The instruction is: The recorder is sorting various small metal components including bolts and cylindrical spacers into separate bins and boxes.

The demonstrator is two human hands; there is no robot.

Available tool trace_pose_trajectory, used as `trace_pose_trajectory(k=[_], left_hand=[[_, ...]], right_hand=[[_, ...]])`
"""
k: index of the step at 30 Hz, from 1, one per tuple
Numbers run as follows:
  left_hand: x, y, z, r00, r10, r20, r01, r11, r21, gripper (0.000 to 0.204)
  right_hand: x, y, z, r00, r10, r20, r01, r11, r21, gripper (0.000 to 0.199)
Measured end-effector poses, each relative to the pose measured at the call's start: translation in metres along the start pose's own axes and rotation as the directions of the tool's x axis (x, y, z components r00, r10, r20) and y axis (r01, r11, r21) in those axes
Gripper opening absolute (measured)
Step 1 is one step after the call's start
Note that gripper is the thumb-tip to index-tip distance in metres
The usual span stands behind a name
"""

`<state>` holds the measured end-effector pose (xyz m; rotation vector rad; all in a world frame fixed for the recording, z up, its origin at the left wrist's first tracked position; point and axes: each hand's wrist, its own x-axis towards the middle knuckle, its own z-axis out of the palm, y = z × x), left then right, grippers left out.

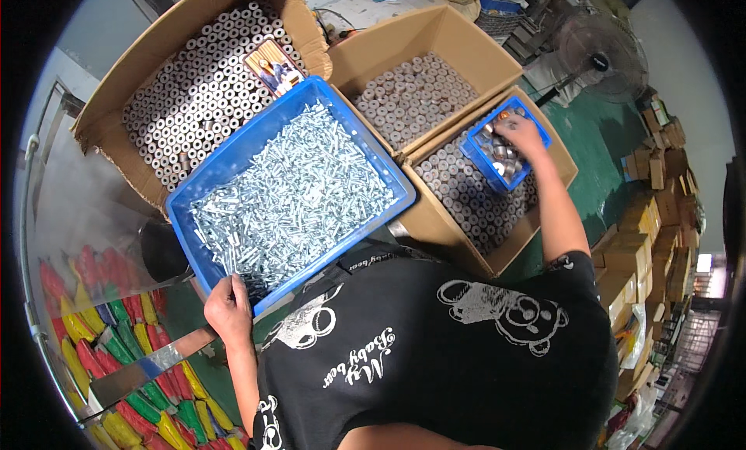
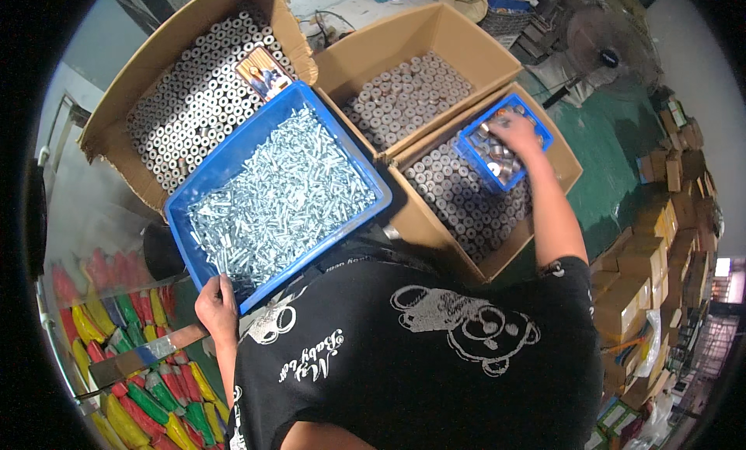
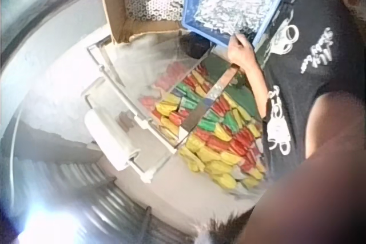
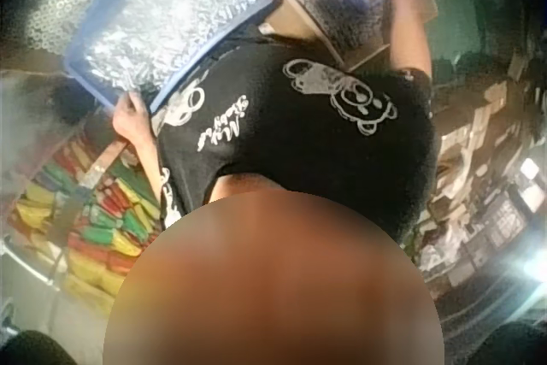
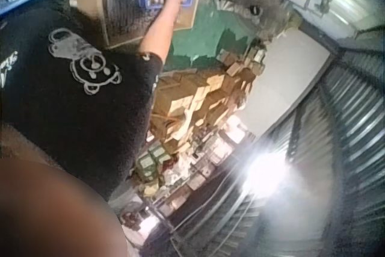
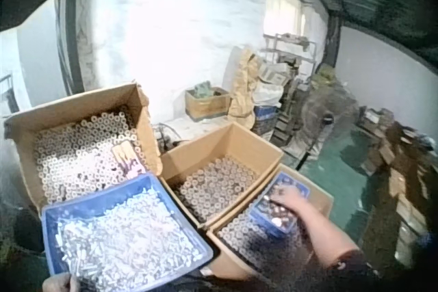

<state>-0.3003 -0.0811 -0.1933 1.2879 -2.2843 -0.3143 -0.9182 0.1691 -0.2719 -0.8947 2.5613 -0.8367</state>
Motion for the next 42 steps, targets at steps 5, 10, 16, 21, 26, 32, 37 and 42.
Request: trace_pose_trajectory(k=[5, 10, 16, 21, 26, 32, 37, 42], left_hand=[[0.004, -0.003, -0.004, 1.000, -0.010, 0.016, 0.009, 0.997, 0.078, 0.031], [0.006, 0.002, -0.007, 0.999, -0.032, 0.000, 0.032, 0.996, 0.079, 0.030], [-0.002, -0.002, -0.006, 0.997, -0.029, -0.064, 0.034, 0.997, 0.074, 0.026], [-0.003, 0.003, -0.012, 0.996, -0.021, -0.091, 0.024, 0.999, 0.041, 0.024], [-0.001, -0.001, -0.013, 0.993, -0.005, -0.119, 0.001, 0.999, -0.033, 0.029], [-0.001, -0.011, -0.011, 0.993, 0.016, -0.118, -0.028, 0.995, -0.096, 0.029], [-0.003, -0.014, -0.011, 0.993, 0.035, -0.110, -0.046, 0.994, -0.099, 0.021], [-0.005, -0.016, -0.011, 0.992, 0.053, -0.115, -0.070, 0.987, -0.146, 0.022]], right_hand=[[0.017, -0.067, -0.014, 0.959, -0.156, 0.238, -0.157, 0.409, 0.899, 0.020], [0.052, -0.237, 0.037, 0.818, -0.399, 0.414, -0.145, 0.553, 0.820, 0.017], [0.043, -0.424, 0.130, 0.572, -0.691, 0.441, 0.312, 0.681, 0.662, 0.020], [0.074, -0.520, 0.244, 0.547, -0.824, 0.150, 0.802, 0.567, 0.191, 0.046], [0.085, -0.570, 0.295, 0.494, -0.864, 0.098, 0.858, 0.467, -0.215, 0.043], [0.109, -0.607, 0.297, 0.524, -0.845, 0.105, 0.769, 0.416, -0.485, 0.018], [0.101, -0.622, 0.310, 0.609, -0.790, 0.069, 0.692, 0.486, -0.534, 0.022], [0.086, -0.621, 0.299, 0.580, -0.813, 0.054, 0.704, 0.466, -0.536, 0.018]])
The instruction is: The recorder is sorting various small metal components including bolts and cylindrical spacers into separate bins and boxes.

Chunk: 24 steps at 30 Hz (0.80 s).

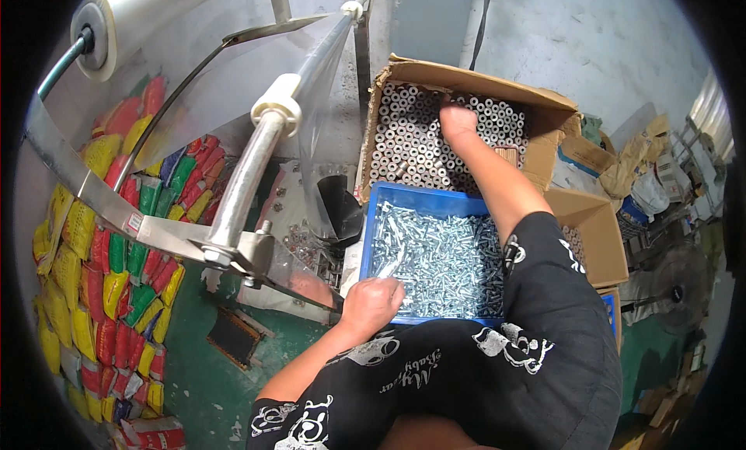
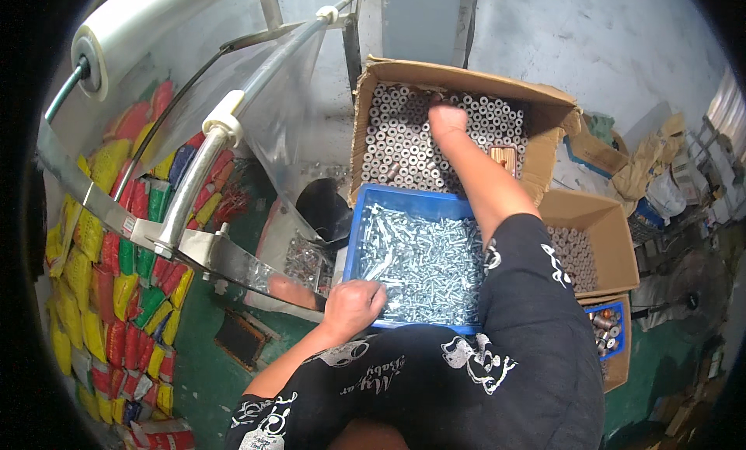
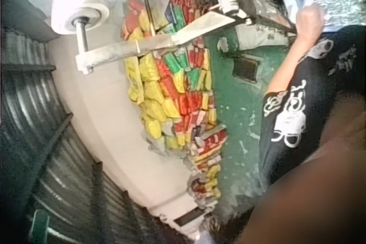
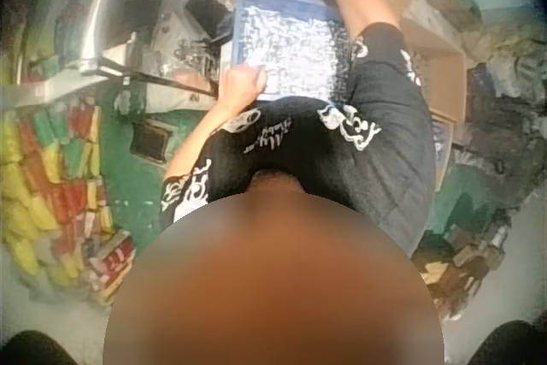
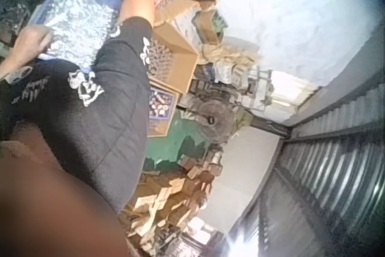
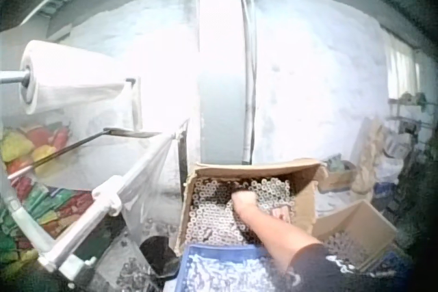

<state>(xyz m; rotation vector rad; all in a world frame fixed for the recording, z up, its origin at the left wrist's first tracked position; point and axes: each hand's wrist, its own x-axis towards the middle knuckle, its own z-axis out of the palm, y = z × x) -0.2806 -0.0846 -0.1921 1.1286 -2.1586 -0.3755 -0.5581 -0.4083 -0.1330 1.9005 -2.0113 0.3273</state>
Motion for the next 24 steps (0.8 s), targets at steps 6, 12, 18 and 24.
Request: trace_pose_trajectory(k=[6, 12, 18, 24], left_hand=[[-0.005, -0.004, 0.000, 1.000, -0.021, 0.012, 0.021, 1.000, 0.003, 0.025], [0.004, 0.004, 0.001, 0.999, 0.045, 0.000, -0.045, 0.998, 0.038, 0.022], [0.002, 0.007, 0.001, 1.000, -0.008, -0.026, 0.010, 0.999, 0.050, 0.024], [-0.001, 0.007, 0.005, 0.997, -0.047, -0.055, 0.053, 0.993, 0.106, 0.028]], right_hand=[[-0.077, -0.099, -0.071, 0.989, -0.095, 0.116, -0.032, 0.622, 0.782, 0.041], [-0.096, -0.198, -0.025, 0.891, -0.256, 0.375, -0.137, 0.635, 0.760, 0.054], [-0.180, -0.085, -0.039, 0.927, -0.373, -0.032, 0.208, 0.441, 0.873, 0.040], [-0.285, 0.076, -0.025, 0.733, -0.532, 0.424, 0.346, 0.828, 0.441, 0.032]])
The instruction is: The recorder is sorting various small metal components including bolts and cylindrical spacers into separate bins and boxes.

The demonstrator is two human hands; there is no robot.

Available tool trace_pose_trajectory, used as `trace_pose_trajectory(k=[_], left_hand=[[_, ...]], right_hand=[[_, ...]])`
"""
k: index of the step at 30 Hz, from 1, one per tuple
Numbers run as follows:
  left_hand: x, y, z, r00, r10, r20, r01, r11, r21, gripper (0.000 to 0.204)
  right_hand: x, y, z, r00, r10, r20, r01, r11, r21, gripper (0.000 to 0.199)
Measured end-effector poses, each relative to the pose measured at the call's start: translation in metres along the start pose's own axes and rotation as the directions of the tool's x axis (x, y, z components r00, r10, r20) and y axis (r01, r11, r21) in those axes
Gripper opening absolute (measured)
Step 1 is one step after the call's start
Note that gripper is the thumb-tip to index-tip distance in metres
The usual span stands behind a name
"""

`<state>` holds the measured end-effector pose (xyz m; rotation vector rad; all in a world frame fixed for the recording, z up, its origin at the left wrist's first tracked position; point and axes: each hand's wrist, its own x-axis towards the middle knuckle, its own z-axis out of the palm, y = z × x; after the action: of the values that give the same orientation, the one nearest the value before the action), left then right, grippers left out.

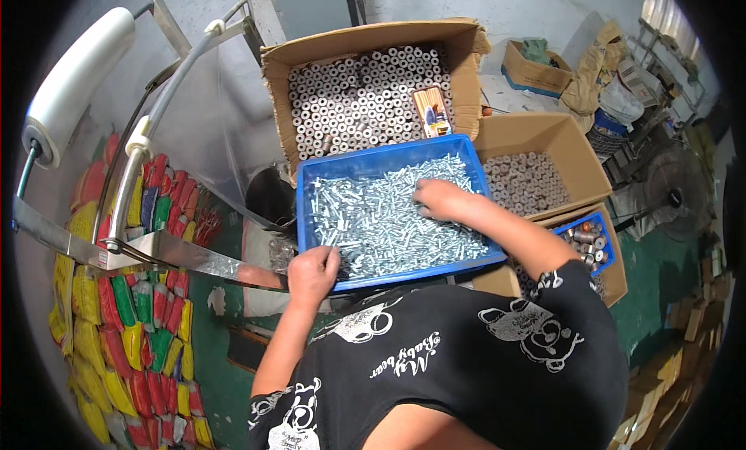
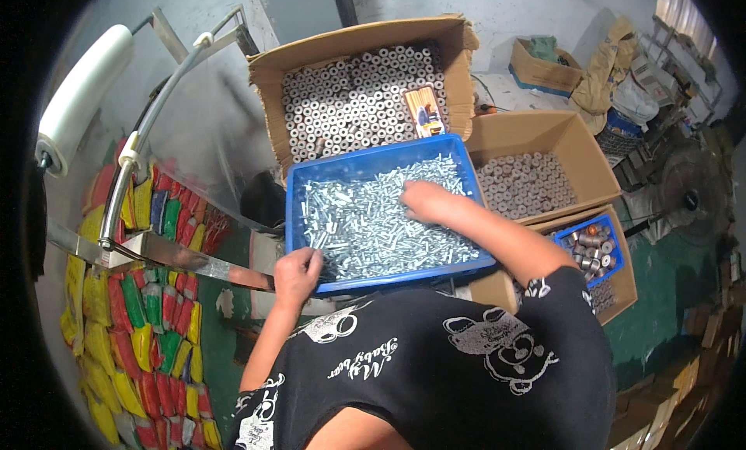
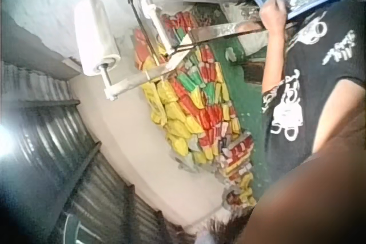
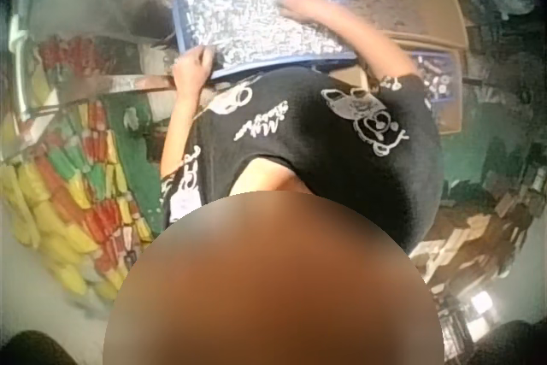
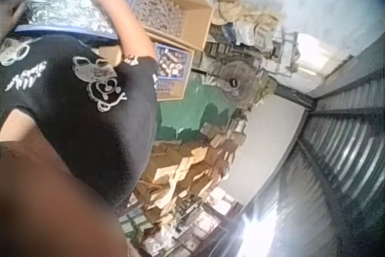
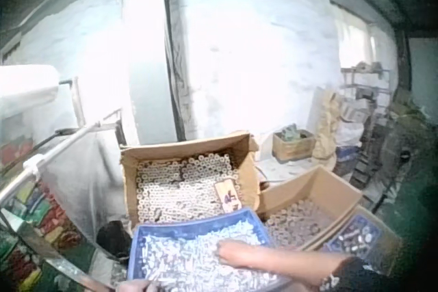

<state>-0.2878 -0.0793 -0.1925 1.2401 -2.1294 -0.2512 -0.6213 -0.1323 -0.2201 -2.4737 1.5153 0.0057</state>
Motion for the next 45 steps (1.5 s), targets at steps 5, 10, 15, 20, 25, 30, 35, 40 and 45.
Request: trace_pose_trajectory(k=[5, 10, 15, 20, 25, 30, 35, 40, 45], left_hand=[[0.003, 0.004, 0.001, 0.997, 0.003, 0.077, -0.012, 0.994, 0.112, 0.029], [0.004, 0.010, 0.005, 0.997, -0.026, 0.074, 0.018, 0.994, 0.108, 0.028], [0.006, 0.013, 0.004, 0.992, -0.066, 0.111, 0.046, 0.985, 0.168, 0.030], [0.003, 0.007, 0.004, 0.993, -0.027, 0.111, 0.002, 0.977, 0.215, 0.031], [0.006, 0.006, 0.006, 0.996, -0.011, 0.085, -0.002, 0.989, 0.149, 0.028], [0.003, 0.009, 0.001, 0.996, -0.022, 0.082, 0.014, 0.995, 0.102, 0.028], [0.002, 0.000, -0.001, 0.998, 0.020, 0.055, -0.022, 0.998, 0.051, 0.028], [-0.004, -0.009, 0.005, 0.999, 0.033, 0.038, -0.032, 0.999, -0.019, 0.024], [-0.012, -0.022, 0.016, 0.995, 0.076, -0.062, -0.087, 0.975, -0.203, 0.016]], right_hand=[[-0.029, -0.005, 0.015, 0.990, 0.049, -0.129, -0.045, 0.998, 0.033, 0.027], [-0.015, 0.005, 0.022, 0.977, -0.033, -0.211, 0.035, 0.999, 0.009, 0.018], [0.001, 0.020, 0.032, 0.984, -0.064, -0.165, 0.075, 0.995, 0.058, 0.019], [0.005, 0.022, 0.022, 0.994, -0.033, -0.106, 0.047, 0.990, 0.131, 0.013], [0.000, 0.022, 0.014, 0.990, -0.071, -0.121, 0.090, 0.984, 0.153, 0.016], [-0.009, 0.012, -0.007, 0.950, 0.070, -0.304, 0.106, 0.843, 0.527, 0.015], [0.014, 0.005, -0.027, 0.962, 0.271, 0.023, -0.098, 0.268, 0.959, 0.022], [0.089, -0.020, 0.010, 0.986, -0.065, -0.153, 0.100, 0.968, 0.232, 0.018], [0.103, -0.020, 0.033, 0.925, -0.300, -0.234, 0.275, 0.952, -0.137, 0.024]])
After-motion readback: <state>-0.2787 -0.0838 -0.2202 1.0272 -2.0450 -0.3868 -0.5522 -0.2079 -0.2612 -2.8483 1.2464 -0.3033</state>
